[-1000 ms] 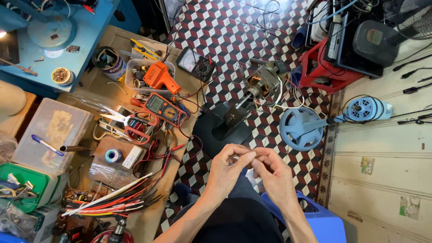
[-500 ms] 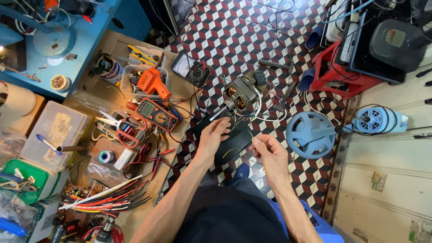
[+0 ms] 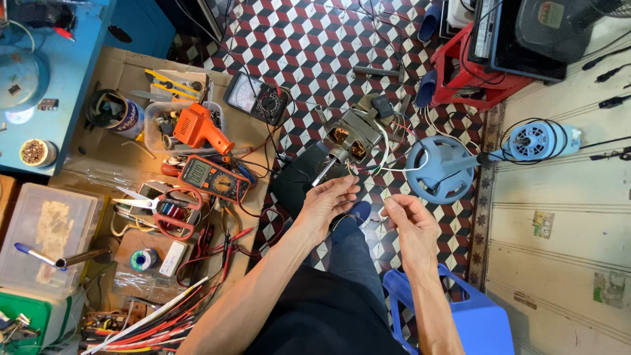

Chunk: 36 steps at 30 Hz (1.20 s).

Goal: The person works on an electrical motor, stripping wire ends with pliers, twisting wires together, and using a heat gun to shrink heat-shrink tubing. The person also uses a multimeter to test connections and handles various wires and tools on a cluttered workbench.

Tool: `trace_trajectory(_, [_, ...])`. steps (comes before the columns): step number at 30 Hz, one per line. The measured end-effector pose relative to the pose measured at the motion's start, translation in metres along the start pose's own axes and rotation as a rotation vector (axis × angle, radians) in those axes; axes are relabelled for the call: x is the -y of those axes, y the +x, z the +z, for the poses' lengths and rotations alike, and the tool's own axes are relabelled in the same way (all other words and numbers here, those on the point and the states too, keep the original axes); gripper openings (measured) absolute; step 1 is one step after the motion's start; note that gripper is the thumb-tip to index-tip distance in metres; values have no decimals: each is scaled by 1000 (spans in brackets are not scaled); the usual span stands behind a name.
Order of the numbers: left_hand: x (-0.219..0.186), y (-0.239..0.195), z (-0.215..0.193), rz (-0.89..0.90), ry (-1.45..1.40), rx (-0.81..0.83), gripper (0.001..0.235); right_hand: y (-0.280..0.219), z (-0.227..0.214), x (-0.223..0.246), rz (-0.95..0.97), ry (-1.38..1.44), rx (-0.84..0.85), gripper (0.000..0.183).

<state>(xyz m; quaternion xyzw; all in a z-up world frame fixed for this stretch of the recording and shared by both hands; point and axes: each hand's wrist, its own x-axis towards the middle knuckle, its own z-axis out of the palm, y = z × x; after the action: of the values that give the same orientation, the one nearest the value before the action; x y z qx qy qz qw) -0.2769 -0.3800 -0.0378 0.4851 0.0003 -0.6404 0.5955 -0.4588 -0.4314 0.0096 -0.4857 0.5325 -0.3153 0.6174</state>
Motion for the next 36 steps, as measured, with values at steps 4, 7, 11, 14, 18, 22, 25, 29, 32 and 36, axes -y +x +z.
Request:
trace_trajectory(4, [6,-5,6,26,20,105,42,17,-1,4,-52,-61,27,15])
trace_trajectory(7, [13,2,23,58,-86,209,43,28,-13,13,10,-116,42,15])
trace_trajectory(11, [24,9,30,35,-156,173,39,31,-21,18,19,-187,107,16])
trace_trajectory(14, [30,10,31,-8,-272,144,36,28,-24,21,32,-261,117,15])
trace_trajectory(18, [37,10,34,4,-317,47,32,31,-23,24,41,-269,171,15])
trace_trajectory(22, [43,10,38,59,-340,-13,28,45,-24,24,1,-303,269,14])
trace_trajectory(25, [44,8,43,118,-356,-37,29,58,-25,24,-23,-324,320,16])
trace_trajectory(29, [46,6,57,178,-376,-118,30,71,-31,28,-20,-262,409,17])
trace_trajectory(32, [53,7,64,227,-351,-162,30,82,-32,26,-54,-324,454,18])
trace_trajectory(36, [65,12,70,328,-327,-197,30,93,-27,27,-150,-432,520,20])
